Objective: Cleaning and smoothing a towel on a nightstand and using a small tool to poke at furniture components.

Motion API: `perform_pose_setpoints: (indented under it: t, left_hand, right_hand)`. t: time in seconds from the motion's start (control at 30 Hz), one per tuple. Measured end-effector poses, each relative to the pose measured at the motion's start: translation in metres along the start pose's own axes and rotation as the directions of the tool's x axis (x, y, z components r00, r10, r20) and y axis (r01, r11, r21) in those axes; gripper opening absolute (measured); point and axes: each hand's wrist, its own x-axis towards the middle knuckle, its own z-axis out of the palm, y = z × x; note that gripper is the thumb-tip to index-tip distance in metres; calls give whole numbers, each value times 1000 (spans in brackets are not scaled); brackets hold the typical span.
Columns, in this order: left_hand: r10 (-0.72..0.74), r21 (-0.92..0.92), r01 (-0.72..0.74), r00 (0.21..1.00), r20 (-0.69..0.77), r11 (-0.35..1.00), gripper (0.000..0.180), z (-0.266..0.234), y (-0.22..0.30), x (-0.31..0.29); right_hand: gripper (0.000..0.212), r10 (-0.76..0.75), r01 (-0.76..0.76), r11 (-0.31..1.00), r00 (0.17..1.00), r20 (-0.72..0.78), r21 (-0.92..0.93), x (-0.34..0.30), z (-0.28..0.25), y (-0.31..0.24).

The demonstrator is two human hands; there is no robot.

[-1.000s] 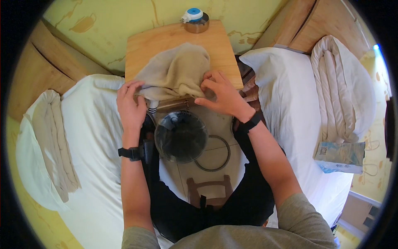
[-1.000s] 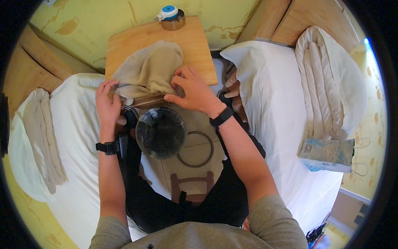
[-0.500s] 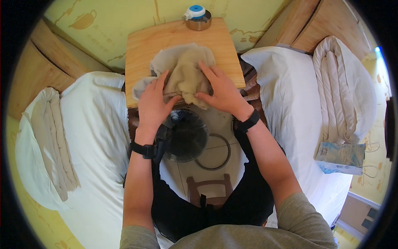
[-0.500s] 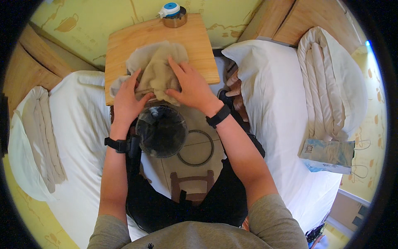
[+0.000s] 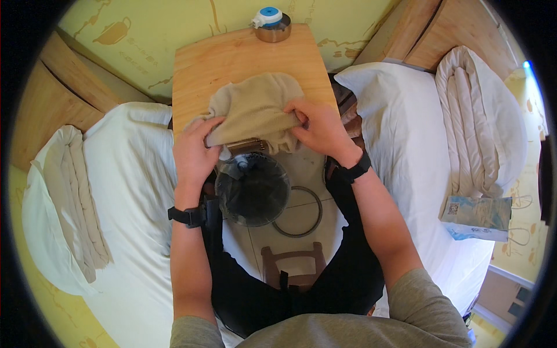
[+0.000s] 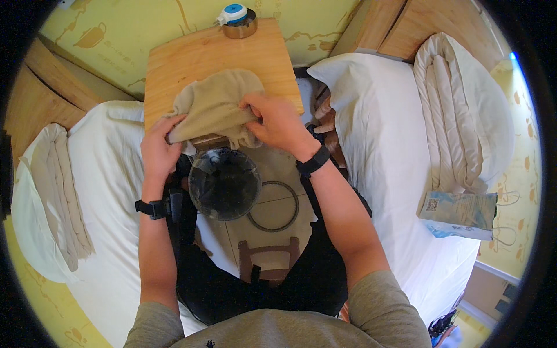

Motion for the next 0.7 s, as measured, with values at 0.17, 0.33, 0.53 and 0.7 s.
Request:
perform_pose_setpoints:
  t: [0.17, 0.33, 0.53, 0.7]
  left_hand:
    - [302, 261, -199, 840, -451, 944, 60, -10, 1, -1]
    - [338, 239, -251, 818, -465, 938, 64, -10, 14, 3]
    - [98, 112, -60, 922, -375, 992, 54, 3, -29, 8]
    - [35, 77, -4, 912, -410, 997, 38, 6, -13, 6]
  right_hand:
    - [36, -377, 185, 920, 656, -654, -345, 9, 4, -14]
    - [40, -445, 157, 887, 539, -716, -433, 7, -9, -24]
    - [34, -106, 127, 992, 890, -444, 19, 11, 6, -4]
    - [51, 17, -86, 984, 917, -399, -156, 1, 2, 25]
